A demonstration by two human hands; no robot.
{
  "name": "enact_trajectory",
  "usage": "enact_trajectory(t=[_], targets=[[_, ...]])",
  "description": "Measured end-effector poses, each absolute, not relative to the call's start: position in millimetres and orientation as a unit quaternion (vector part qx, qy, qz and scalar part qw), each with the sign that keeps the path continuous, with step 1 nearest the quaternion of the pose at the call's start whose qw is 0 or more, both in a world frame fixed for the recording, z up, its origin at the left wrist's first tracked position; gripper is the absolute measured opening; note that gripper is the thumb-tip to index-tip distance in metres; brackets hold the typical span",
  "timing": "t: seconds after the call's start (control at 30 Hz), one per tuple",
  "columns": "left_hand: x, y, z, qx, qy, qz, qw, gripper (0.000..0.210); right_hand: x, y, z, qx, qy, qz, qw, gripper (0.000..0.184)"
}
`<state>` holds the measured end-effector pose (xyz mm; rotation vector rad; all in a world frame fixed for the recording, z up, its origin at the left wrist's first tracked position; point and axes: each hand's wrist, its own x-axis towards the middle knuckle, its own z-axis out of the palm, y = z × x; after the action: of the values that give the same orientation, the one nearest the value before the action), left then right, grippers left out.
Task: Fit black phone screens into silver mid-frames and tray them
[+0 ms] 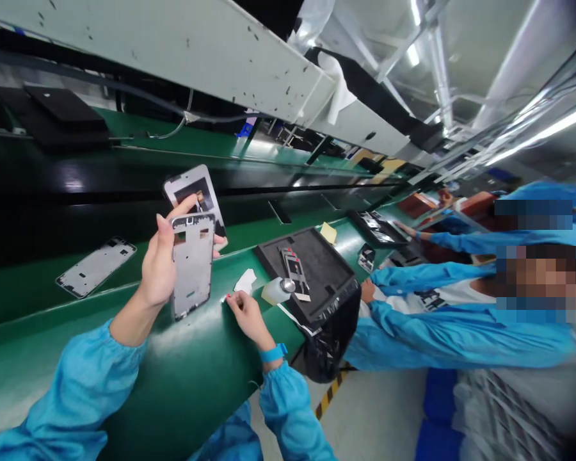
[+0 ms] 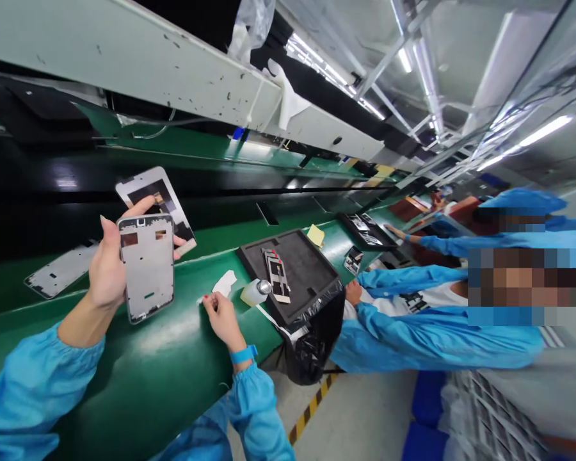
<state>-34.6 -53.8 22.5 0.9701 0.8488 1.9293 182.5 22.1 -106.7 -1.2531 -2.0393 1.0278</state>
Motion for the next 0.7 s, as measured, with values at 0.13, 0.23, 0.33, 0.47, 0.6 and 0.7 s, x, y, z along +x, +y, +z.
enact_trajectory(t=[0.13, 0.23, 0.33, 0.47, 0.6, 0.7], targets=[[-35, -64, 35, 0.337, 0.259, 0.735, 0.527, 0.094, 176, 29, -127, -0.508, -0.760, 0.345, 0.214, 0.023], [-31, -70, 38, 0.331, 0.207, 0.708, 0.589, 0.096, 172, 25, -129, -0.533, -0.752, 0.319, 0.222, 0.021], [-29, -78, 40, 0.330, 0.156, 0.676, 0.640, 0.097, 167, 23, -124, -0.542, -0.737, 0.312, 0.256, 0.024], [-24, -89, 42, 0.345, 0.121, 0.630, 0.685, 0.092, 175, 19, -81, -0.504, -0.710, 0.354, 0.340, 0.049], [-13, -94, 40, 0.374, 0.091, 0.588, 0.712, 0.084, 193, -4, -14, -0.313, -0.623, 0.576, 0.426, 0.082], [-3, -97, 39, 0.366, 0.114, 0.581, 0.718, 0.077, 192, -25, 11, -0.229, -0.605, 0.659, 0.383, 0.055]])
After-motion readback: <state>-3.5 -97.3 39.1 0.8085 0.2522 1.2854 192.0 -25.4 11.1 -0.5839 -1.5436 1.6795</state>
